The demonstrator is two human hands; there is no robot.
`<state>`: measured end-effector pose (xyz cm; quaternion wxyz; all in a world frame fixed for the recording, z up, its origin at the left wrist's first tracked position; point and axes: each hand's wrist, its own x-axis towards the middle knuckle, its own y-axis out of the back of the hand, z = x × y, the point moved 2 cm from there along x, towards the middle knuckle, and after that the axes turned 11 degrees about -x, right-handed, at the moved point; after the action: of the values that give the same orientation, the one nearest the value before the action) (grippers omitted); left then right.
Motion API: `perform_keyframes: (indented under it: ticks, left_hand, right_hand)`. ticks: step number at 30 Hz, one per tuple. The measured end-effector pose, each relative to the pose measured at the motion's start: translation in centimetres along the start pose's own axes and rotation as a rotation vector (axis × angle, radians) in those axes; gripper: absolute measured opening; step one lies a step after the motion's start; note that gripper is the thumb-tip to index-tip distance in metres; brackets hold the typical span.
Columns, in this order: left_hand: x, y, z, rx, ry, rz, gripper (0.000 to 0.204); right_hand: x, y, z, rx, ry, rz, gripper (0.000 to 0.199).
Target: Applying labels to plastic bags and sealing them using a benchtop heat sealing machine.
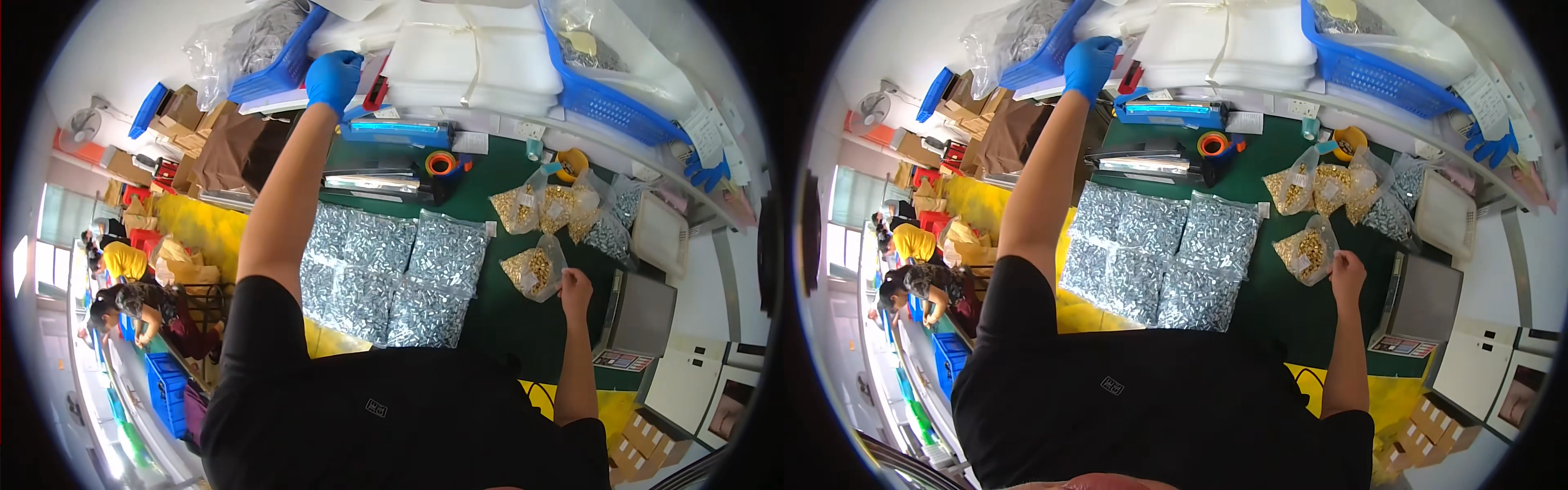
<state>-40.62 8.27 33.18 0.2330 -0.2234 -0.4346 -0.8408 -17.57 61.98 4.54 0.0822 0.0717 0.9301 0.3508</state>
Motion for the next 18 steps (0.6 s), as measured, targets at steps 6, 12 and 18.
perform_keyframes:
  ticks: [6,12,18]
  left_hand:
    - [2.4,-3.3,-2.7,0.179,-0.015,-0.177,0.041]
    - [4.1,-3.7,-1.6,0.339,0.116,-0.402,0.034]
    - [3.6,-3.2,-1.9,0.296,0.085,-0.22,0.041]
  right_hand:
    - [-0.4,0.4,-1.0,-0.055,-0.021,-0.015,0.019]
    - [-0.4,0.0,1.1,-0.075,0.001,-0.023,0.02]
    - [-0.3,-0.1,0.9,-0.073,-0.013,-0.033,0.02]
